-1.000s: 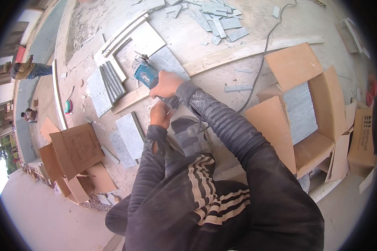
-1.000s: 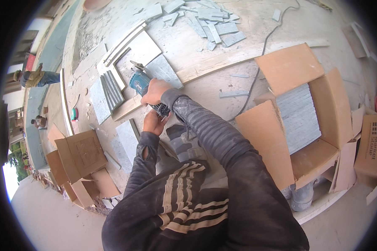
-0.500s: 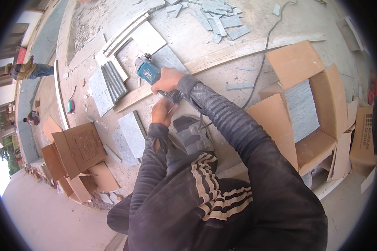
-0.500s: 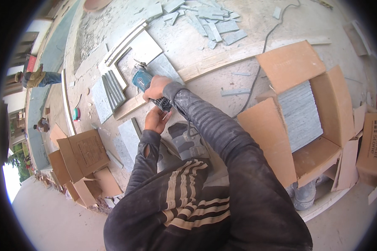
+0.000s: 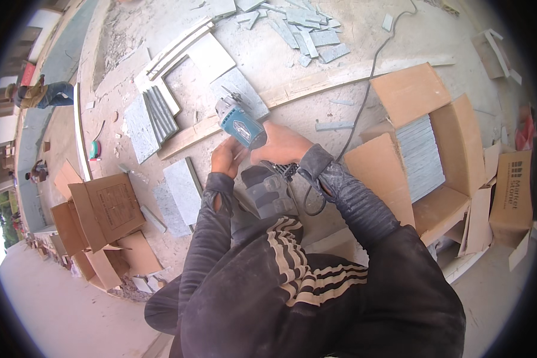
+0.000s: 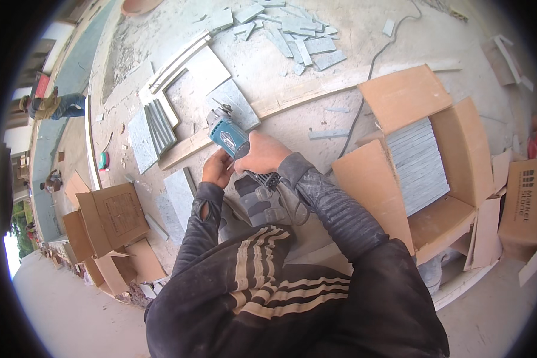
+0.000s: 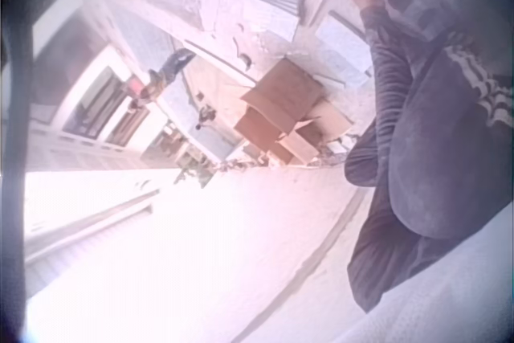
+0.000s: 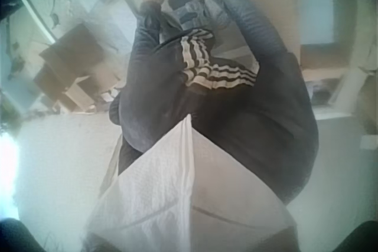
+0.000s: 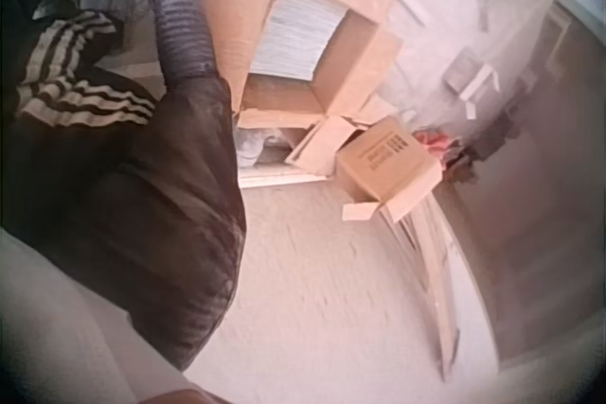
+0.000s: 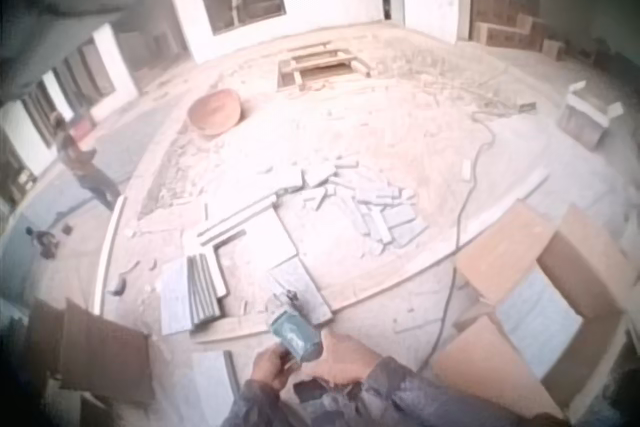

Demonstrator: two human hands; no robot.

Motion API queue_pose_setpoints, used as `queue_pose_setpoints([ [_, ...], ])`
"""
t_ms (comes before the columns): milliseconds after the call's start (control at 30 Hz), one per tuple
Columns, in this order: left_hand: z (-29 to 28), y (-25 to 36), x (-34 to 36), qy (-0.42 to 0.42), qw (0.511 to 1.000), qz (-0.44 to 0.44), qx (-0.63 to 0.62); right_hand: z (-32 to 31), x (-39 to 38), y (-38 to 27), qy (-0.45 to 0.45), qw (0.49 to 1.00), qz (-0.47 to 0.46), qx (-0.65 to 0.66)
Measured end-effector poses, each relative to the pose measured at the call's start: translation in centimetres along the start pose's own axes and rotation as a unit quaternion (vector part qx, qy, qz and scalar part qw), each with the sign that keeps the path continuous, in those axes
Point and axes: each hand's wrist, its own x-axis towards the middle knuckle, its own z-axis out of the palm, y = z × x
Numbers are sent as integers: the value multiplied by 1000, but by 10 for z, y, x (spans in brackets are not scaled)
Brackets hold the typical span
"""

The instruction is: The person picks up stone tiles, marks them, and uses an angle grinder to cut along the edges while sitting on the ground.

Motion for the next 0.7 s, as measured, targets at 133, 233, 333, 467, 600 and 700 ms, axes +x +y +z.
queue_pose_setpoints([
  [133, -4, 2, 0, 15, 1000, 5, -4, -5, -36, -1, -14, 999, 35, -9],
  [233, 15, 4, -11, 16, 1000, -4, -20, -16, -60, 7, -38, 997, 58, 15],
  [333, 14, 6, -8, 6, 1000, -11, -7, -18, -82, 15, -24, 997, 41, 61],
  [467, 25, 12, -3, -8, 997, 11, -77, -22, -108, 15, -14, 984, 35, 171],
  [600, 19, 7, 13, -4, 991, 93, -97, -29, -122, 7, 17, 982, 54, 179],
  [700, 10, 7, 4, 1, 988, 128, -86, -42, -132, 13, 37, 969, 43, 239],
])
